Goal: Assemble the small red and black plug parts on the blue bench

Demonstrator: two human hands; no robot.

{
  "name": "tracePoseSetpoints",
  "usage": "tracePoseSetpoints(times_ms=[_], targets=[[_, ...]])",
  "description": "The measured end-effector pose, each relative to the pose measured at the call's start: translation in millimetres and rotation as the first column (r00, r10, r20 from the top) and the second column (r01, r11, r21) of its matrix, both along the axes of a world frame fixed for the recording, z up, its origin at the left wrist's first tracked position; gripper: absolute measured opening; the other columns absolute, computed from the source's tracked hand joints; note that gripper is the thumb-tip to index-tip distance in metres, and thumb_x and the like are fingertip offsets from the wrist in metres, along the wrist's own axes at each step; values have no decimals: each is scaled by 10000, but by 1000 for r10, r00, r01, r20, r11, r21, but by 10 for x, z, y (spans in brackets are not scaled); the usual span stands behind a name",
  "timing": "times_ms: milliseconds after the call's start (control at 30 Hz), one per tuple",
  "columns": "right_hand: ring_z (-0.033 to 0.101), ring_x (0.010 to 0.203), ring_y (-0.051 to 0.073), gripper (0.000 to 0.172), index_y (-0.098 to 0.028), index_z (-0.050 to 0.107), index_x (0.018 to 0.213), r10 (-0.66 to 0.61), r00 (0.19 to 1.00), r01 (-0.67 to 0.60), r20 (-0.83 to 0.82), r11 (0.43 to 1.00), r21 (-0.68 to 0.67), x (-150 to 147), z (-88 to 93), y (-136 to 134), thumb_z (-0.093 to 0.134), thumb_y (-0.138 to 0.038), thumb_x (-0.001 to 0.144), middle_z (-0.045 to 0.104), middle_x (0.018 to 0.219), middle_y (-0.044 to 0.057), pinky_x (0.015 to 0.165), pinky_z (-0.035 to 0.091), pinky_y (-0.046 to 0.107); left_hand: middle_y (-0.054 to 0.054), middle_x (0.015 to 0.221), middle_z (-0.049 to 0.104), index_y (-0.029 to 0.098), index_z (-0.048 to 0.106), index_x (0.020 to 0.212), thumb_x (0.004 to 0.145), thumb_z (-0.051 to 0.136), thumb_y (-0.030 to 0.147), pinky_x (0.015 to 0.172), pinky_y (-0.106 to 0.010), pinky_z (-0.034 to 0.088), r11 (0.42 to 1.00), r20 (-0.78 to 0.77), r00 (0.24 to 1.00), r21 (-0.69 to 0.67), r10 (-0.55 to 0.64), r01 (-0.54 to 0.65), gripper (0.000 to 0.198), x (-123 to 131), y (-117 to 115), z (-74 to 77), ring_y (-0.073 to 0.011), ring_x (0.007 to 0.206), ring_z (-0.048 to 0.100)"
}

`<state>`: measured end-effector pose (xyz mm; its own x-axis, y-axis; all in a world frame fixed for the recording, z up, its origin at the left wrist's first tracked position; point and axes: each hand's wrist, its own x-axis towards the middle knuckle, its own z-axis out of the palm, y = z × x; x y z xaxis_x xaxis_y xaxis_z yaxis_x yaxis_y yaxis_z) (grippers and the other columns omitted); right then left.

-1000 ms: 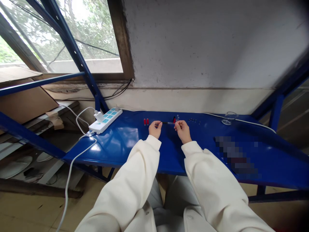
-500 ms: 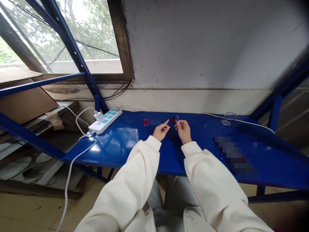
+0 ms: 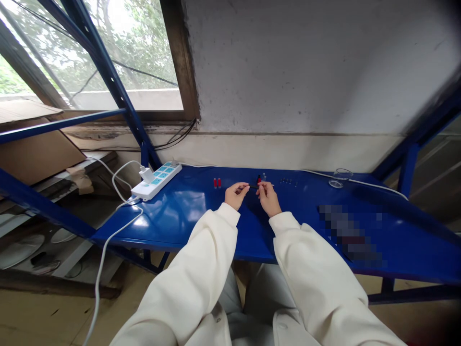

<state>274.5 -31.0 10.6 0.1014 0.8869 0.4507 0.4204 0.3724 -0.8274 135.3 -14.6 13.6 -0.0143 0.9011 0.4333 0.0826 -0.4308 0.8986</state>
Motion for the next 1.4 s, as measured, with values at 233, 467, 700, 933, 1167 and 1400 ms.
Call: tracePoseSetpoints(times_ms=[233,467,700,933,1167,1400], targets=[[529,573,144,271,-189,454,991,-13,994,23,106,995,-98,-4,7,-29,278,-337,848,559,668,10,605,399,269,-40,730,633,150,638,827,720,586,345,580,-222,466,997,-142,989,67,33,-24,229,16,-23,-21,-93,614,559],[569,663,178,308,-188,476,1008,-71,977,102,199,984,-148,0,37,-39,267,-347,849,602,722,40,660,406,290,-46,802,630,162,621,839,762,538,309,603,-224,467,977,-326,941,211,93,-24,186,30,-77,-38,-92,635,559],[575,678,182,348,-198,479,1034,-74,971,105,228,986,-130,1,26,-35,248,-393,861,620,799,57,665,406,293,-22,782,620,170,618,836,777,528,276,635,-227,456,965,-450,879,259,155,-37,152,4,-83,120,-87,623,532],[569,642,160,376,-197,463,1072,3,984,15,178,995,-98,-32,99,-93,240,-423,871,607,721,25,640,402,271,-24,798,638,186,646,767,747,581,255,760,-301,413,962,-753,645,252,130,100,97,-215,75,683,-158,786,531],[558,622,155,378,-199,470,1061,16,985,5,174,993,-116,-32,118,-101,249,-437,867,605,724,30,616,398,269,-59,957,597,175,645,758,728,591,223,808,-367,344,964,-916,333,259,226,57,79,-505,350,1211,-237,982,466],[560,642,158,366,-200,478,1049,31,981,-9,192,993,-114,-22,111,-99,263,-431,864,605,728,30,618,399,272,-76,953,578,162,640,748,712,573,191,811,-366,328,987,-980,129,156,149,47,81,-687,538,1040,-243,992,443]])
